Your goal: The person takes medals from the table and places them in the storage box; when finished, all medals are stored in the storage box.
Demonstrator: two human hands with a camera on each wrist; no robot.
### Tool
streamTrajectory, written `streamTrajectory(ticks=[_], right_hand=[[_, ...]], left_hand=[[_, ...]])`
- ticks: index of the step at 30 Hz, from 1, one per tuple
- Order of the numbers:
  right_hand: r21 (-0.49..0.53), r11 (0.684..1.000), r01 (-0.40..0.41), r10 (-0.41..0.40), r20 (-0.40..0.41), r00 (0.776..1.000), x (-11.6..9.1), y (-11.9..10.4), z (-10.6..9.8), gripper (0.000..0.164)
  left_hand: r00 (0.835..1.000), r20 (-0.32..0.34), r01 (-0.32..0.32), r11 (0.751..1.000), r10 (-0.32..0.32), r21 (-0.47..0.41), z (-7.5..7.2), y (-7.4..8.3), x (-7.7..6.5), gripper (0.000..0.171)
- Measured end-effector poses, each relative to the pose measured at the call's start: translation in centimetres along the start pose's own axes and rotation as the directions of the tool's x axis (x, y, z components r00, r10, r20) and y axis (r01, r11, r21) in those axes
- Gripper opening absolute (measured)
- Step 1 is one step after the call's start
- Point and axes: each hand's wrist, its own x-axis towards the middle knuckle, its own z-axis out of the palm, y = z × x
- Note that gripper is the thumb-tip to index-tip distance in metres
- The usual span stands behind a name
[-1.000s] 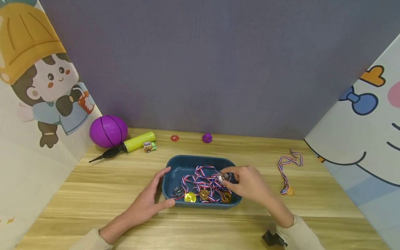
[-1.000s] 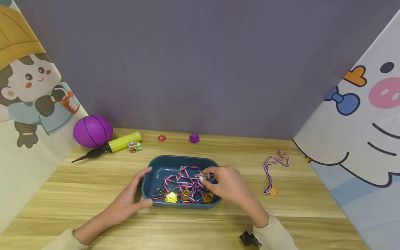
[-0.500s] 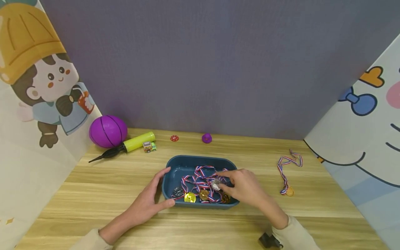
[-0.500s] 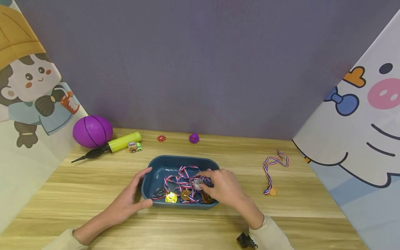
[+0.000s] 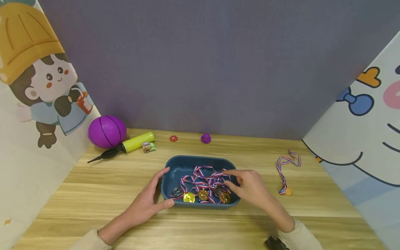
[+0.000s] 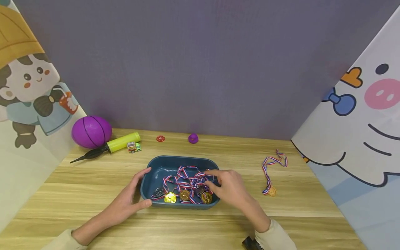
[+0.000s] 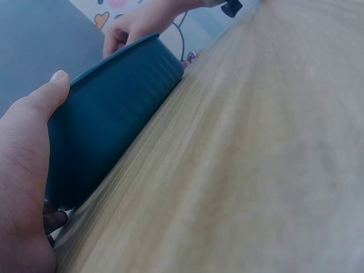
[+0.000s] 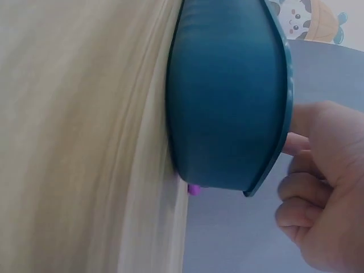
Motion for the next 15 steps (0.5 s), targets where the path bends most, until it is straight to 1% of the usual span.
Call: streamTrajectory(ticks=[3,6,8,11,13,15], right_hand=[[0.02,1.0,0.008,-0.006,-0.093,0.996,-0.5,0.4,0.1,0.028],[0.044,0.999,0.023,-0.013,-0.201,0.979,-0.9,0.9,0.2,0.026],[0.068,0.997,0.027,-0.007,-0.276,0.961,-1.2,1.4,0.3,0.025],[0.106,0.994,0.032,0.011,-0.381,0.925,-1.5,1.9,0.3,0.024],[0.137,0.99,0.024,0.036,-0.424,0.905,-1.8,2.2,0.2,0.024],[0.161,0.987,0.008,0.065,-0.445,0.893,-2.1,2.6,0.0,0.024]], left_hand=[[1.0,0.0,0.002,1.0,-0.002,0.0,0.0,0.0,0.0,0.102],[1.0,0.0,-0.002,1.0,0.002,-0.005,0.0,0.0,0.0,0.102],[1.0,0.0,-0.006,1.0,0.006,-0.008,0.0,0.0,0.0,0.102],[1.0,-0.001,-0.01,1.0,0.01,-0.013,0.0,0.0,0.0,0.103],[1.0,0.0,-0.009,1.0,0.009,-0.013,0.0,0.0,0.0,0.103],[1.0,0.0,-0.006,1.0,0.006,-0.015,0.0,0.0,0.0,0.102]])
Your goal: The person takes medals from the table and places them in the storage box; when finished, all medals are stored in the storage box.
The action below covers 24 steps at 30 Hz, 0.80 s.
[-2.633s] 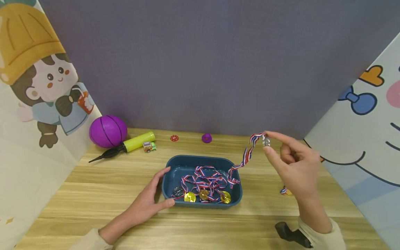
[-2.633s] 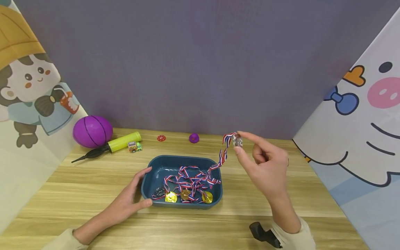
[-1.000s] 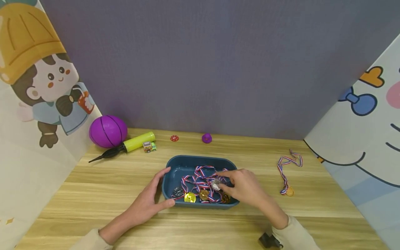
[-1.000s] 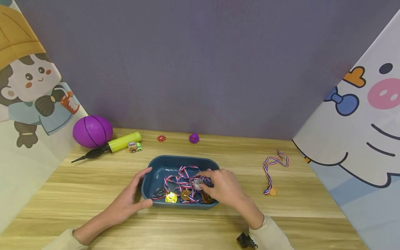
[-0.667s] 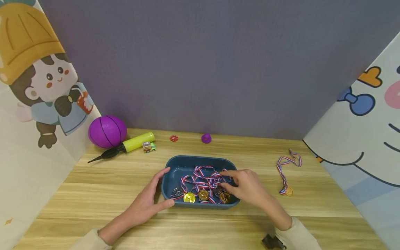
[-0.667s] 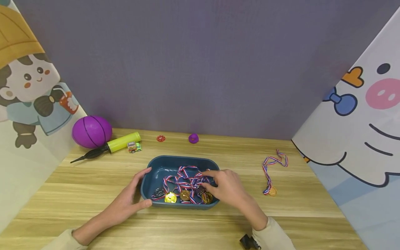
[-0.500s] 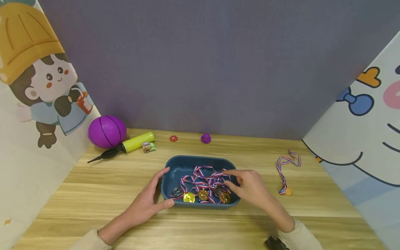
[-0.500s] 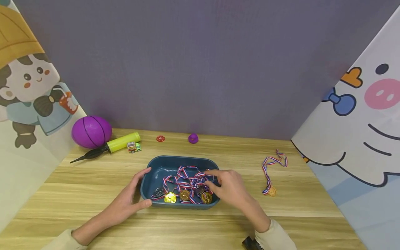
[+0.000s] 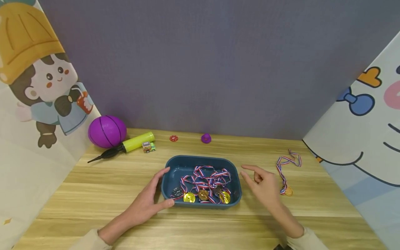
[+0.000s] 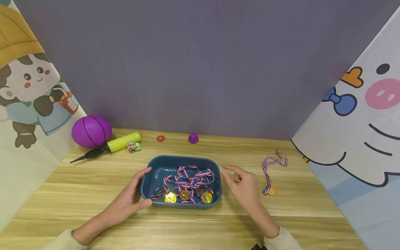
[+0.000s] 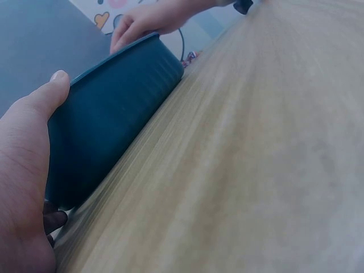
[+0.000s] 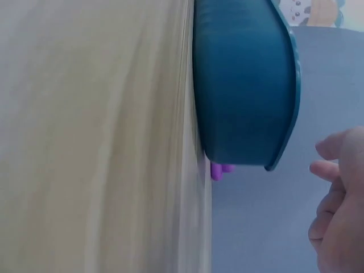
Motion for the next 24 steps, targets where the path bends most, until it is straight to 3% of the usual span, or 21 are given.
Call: streamTrajectory(ticks=[14,24], right_hand=[[-0.019,1.0,-0.022,0.022,0.009,1.0,-2.0,3.4,-3.1,0.038],[-0.11,0.986,-0.128,0.132,0.027,0.991,-2.8,5.6,-5.4,0.03]], left_hand=[[1.0,0.001,0.012,1.0,-0.012,0.008,-0.1,0.1,-0.1,0.101],[1.0,0.002,0.008,1.0,-0.008,0.022,0.0,0.1,0.0,0.101]])
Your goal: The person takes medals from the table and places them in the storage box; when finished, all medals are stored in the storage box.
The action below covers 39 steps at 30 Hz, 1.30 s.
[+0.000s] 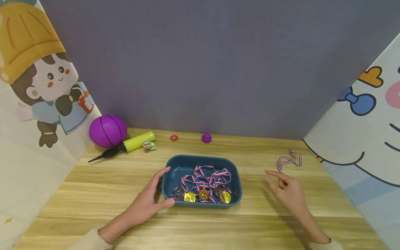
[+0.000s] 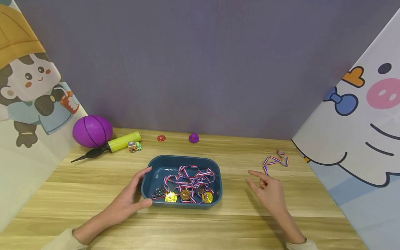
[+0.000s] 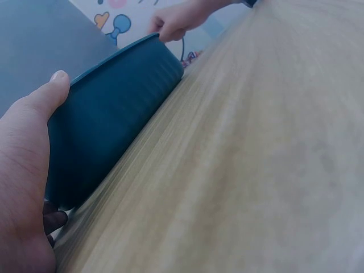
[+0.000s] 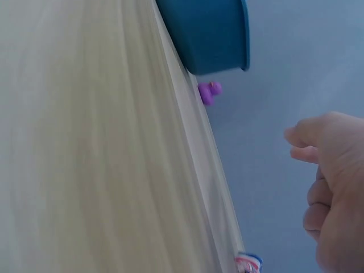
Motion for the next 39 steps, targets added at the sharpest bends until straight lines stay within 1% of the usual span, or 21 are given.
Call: streamTrajectory(ticks=[4,11,15,18,23,26,29,32,36,39], right_hand=[[-0.042,0.999,-0.016,0.016,0.013,1.0,-0.2,0.7,-1.0,0.032],[-0.109,0.989,-0.102,0.105,0.03,0.994,-1.1,1.9,-2.9,0.037],[-0.158,0.971,-0.182,0.192,0.05,0.98,-1.9,2.6,-4.1,0.044],[-0.181,0.958,-0.221,0.236,0.061,0.97,-2.4,3.3,-4.9,0.046],[-0.216,0.951,-0.22,0.24,0.074,0.968,-3.2,4.8,-5.7,0.046],[-0.235,0.949,-0.212,0.238,0.086,0.967,-3.5,5.8,-6.0,0.049],[-0.249,0.944,-0.217,0.25,0.111,0.962,-3.7,6.6,-6.2,0.052],[-0.244,0.934,-0.261,0.304,0.16,0.939,-3.8,7.1,-6.3,0.053],[-0.25,0.906,-0.342,0.398,0.231,0.888,-3.8,7.3,-6.5,0.054],[-0.271,0.891,-0.363,0.431,0.256,0.865,-3.7,7.2,-6.4,0.058]], left_hand=[[1.0,0.0,-0.002,1.0,0.002,0.005,0.0,0.0,0.0,0.101],[1.0,0.001,-0.001,1.0,0.001,-0.002,0.0,0.0,0.0,0.1],[1.0,0.005,-0.002,1.0,0.002,-0.011,0.0,-0.1,-0.1,0.101],[1.0,0.005,-0.004,1.0,0.004,-0.014,0.0,-0.1,-0.1,0.101],[1.0,0.002,-0.007,1.0,0.007,-0.011,0.0,-0.1,0.0,0.101],[1.0,0.002,-0.005,1.0,0.005,-0.007,0.0,-0.1,0.0,0.101],[1.0,0.002,-0.005,1.0,0.005,-0.006,0.0,-0.1,0.0,0.101],[1.0,0.001,-0.004,1.0,0.004,-0.004,0.1,-0.1,0.0,0.101],[1.0,-0.001,-0.001,1.0,0.001,0.001,0.1,-0.1,0.0,0.101],[1.0,-0.003,0.0,1.0,0.0,0.001,0.0,-0.1,0.0,0.101]])
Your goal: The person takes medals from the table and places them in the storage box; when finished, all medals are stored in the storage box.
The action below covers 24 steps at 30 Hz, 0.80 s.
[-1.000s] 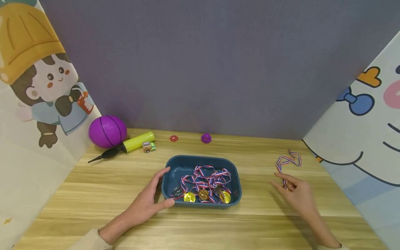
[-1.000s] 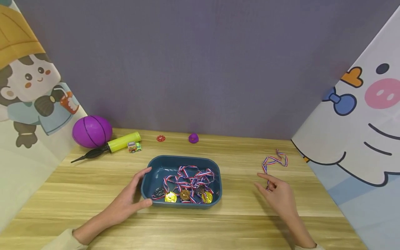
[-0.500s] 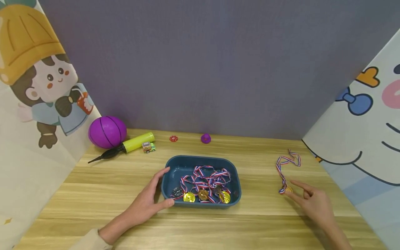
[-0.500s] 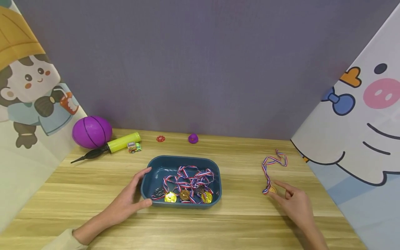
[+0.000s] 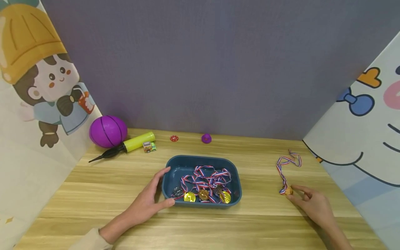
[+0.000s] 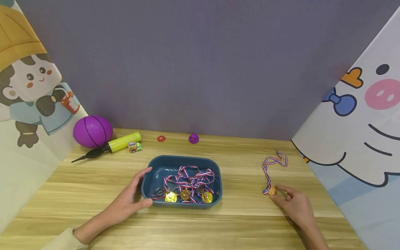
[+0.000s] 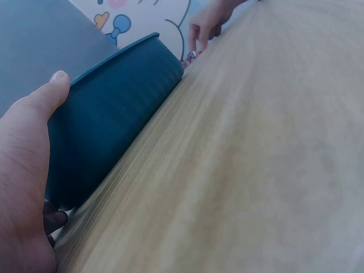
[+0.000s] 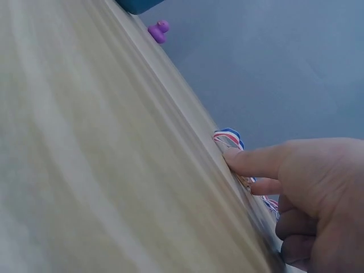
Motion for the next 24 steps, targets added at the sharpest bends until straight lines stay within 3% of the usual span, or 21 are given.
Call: streamTrajectory(ticks=[4,12,18,24], right_hand=[[-0.012,1.0,0.007,-0.007,-0.002,1.0,0.0,-0.3,0.2,0.058],[-0.036,0.997,0.062,-0.065,-0.098,0.993,-0.2,-0.5,0.9,0.043],[-0.065,0.989,0.131,-0.141,-0.174,0.975,-0.3,-0.6,1.4,0.035],[-0.047,0.987,0.154,-0.161,-0.242,0.957,-0.2,-1.1,1.5,0.031]], left_hand=[[1.0,-0.004,-0.005,1.0,0.005,-0.009,0.0,0.0,0.0,0.102],[1.0,-0.002,0.0,1.0,0.0,-0.001,0.0,0.1,0.0,0.102],[1.0,0.001,0.003,1.0,-0.003,-0.003,0.0,0.1,0.1,0.102],[1.0,0.001,0.001,1.0,-0.001,-0.009,0.0,0.0,0.0,0.102]])
